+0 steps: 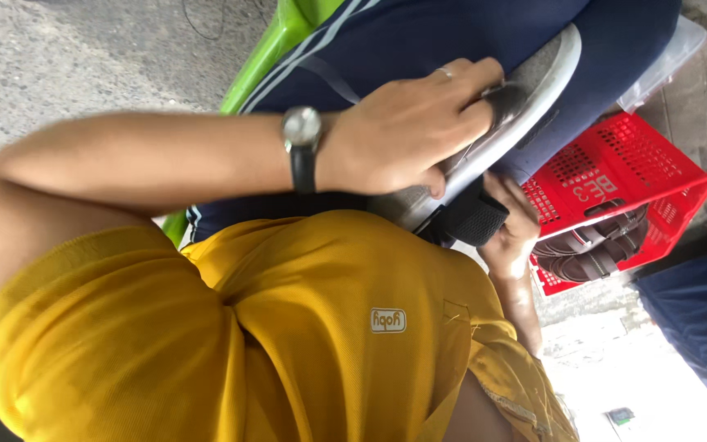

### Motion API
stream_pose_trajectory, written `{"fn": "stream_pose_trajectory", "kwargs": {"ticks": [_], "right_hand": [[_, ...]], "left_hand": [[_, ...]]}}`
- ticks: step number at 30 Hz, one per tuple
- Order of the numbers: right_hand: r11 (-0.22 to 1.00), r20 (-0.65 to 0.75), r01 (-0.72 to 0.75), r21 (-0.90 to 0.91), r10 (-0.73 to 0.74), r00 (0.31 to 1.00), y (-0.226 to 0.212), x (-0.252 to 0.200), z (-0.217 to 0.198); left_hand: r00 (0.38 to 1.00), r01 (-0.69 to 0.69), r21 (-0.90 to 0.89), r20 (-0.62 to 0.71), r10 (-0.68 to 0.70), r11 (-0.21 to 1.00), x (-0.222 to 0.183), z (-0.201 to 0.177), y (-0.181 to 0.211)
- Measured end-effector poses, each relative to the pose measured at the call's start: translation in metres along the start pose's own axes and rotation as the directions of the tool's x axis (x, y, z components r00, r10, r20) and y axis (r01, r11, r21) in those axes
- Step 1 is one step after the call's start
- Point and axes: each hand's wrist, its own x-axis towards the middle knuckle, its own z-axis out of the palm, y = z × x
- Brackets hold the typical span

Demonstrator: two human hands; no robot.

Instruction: The person stitches the side of a black sandal strap to the white sole using a needle and thread, pulling the thread tight by hand.

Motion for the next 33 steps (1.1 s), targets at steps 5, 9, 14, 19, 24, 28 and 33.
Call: {"fn": "stream_pose_trajectory", "kwargs": {"ticks": [5, 9, 14, 19, 24, 28, 33], "right_hand": [[0.999, 0.185, -0.034, -0.015, 0.036, 0.982, -0.020, 0.011, -0.008], [0.964, 0.152, -0.021, -0.263, 0.063, 0.986, -0.015, -0.001, -0.007], [0.973, 0.114, -0.231, -0.017, 0.231, 0.966, -0.008, 0.014, 0.004], [0.994, 0.041, 0.029, 0.103, -0.034, 0.999, -0.020, 0.019, 0.005], [0.907, 0.143, -0.396, -0.141, 0.415, 0.899, -0.036, 0.025, -0.001], [0.952, 0.098, -0.252, -0.173, 0.271, 0.957, -0.012, 0.004, 0.000], [0.994, -0.020, 0.029, -0.103, -0.031, 0.999, -0.026, 0.018, 0.023]], "left_hand": [[0.992, -0.041, -0.171, 0.112, 0.061, 0.984, 0.017, 0.001, -0.008], [0.991, -0.112, -0.118, 0.065, 0.120, 0.987, 0.023, 0.011, -0.012], [0.990, -0.134, -0.096, 0.035, 0.138, 0.986, 0.023, 0.017, -0.015], [0.988, 0.027, -0.265, 0.151, 0.014, 0.964, 0.014, -0.004, -0.004], [0.983, 0.060, -0.124, -0.167, -0.081, 0.990, -0.013, -0.042, -0.023], [0.904, 0.240, 0.064, -0.379, -0.199, 0.969, -0.021, -0.064, -0.005], [0.972, -0.082, 0.147, -0.205, 0.112, 0.986, -0.040, -0.026, 0.015]]}}
